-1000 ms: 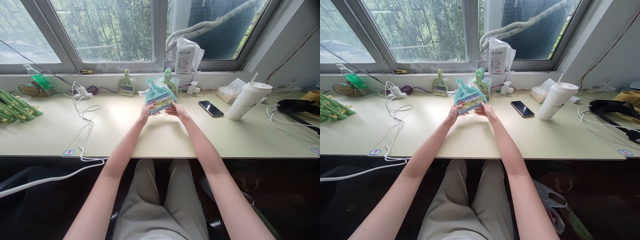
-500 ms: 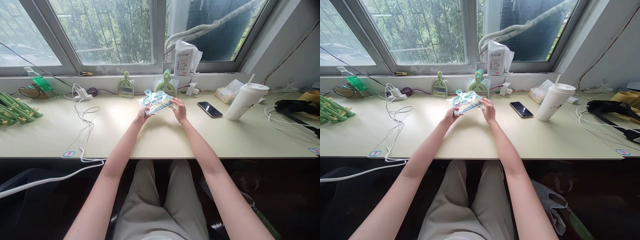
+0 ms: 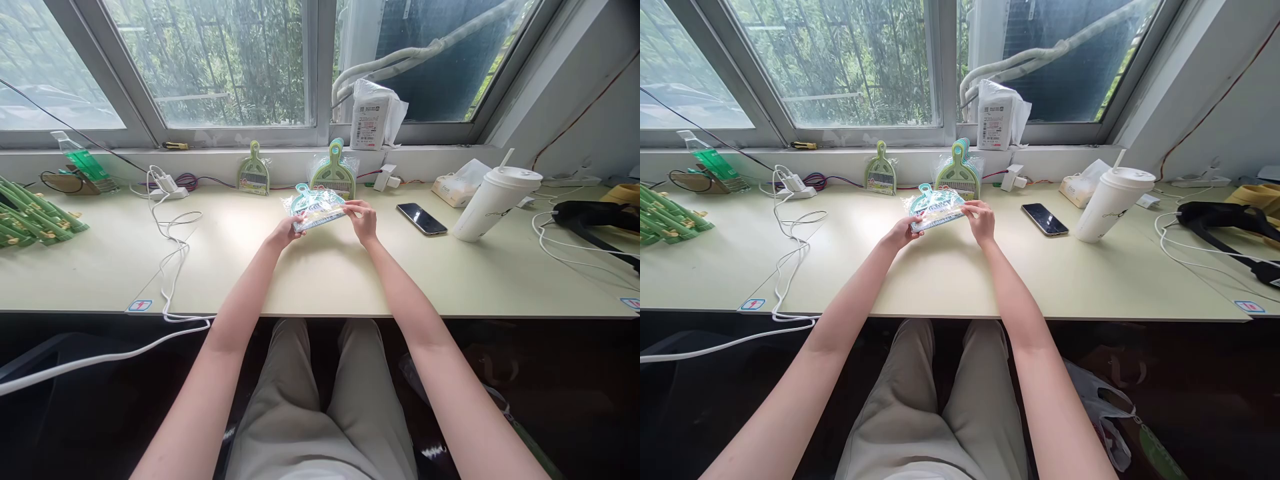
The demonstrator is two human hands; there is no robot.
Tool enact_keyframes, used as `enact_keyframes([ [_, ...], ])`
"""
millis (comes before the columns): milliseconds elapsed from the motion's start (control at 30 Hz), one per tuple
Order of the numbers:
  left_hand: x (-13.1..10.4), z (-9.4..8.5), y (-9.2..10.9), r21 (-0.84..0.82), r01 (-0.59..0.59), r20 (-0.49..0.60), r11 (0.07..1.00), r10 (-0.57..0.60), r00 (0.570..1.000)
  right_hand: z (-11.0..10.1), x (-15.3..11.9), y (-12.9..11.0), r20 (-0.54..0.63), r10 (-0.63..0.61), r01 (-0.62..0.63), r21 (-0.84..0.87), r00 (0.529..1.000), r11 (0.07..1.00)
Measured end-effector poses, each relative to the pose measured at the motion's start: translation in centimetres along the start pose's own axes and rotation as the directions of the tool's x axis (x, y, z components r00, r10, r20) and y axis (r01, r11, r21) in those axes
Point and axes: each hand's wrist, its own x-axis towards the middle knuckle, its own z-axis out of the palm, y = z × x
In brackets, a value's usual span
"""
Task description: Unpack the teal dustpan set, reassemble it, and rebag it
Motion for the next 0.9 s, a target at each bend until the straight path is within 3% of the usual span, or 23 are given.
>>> enact_keyframes([
  [267, -0.3, 0.1, -0.2, 0.161, -0.085, 0.203, 0.983, 0.051, 0.978, 0.1, 0.2, 0.2, -0.069, 0.048, -0.057, -0.139, 0.996, 0.989],
  [700, -0.6, 0.1, 0.0, 0.216, -0.164, 0.262, 0.963, 0.104, 0.959, -0.1, 0.4, 0.3, -0.128, 0.161, -0.152, 0.079, 0.979, 0.985],
  [800, -0.6, 0.0, -0.1, 0.235, -0.179, 0.278, 0.955, 0.11, 0.954, 0.0, 0.3, 0.6, -0.056, 0.288, -0.27, 0.218, 0.956, 0.938],
  [900, -0.5, -0.1, -0.3, 0.277, -0.177, 0.312, 0.944, 0.086, 0.946, -0.1, 0.2, 1.1, 0.16, 0.442, -0.469, 0.369, 0.883, 0.803],
])
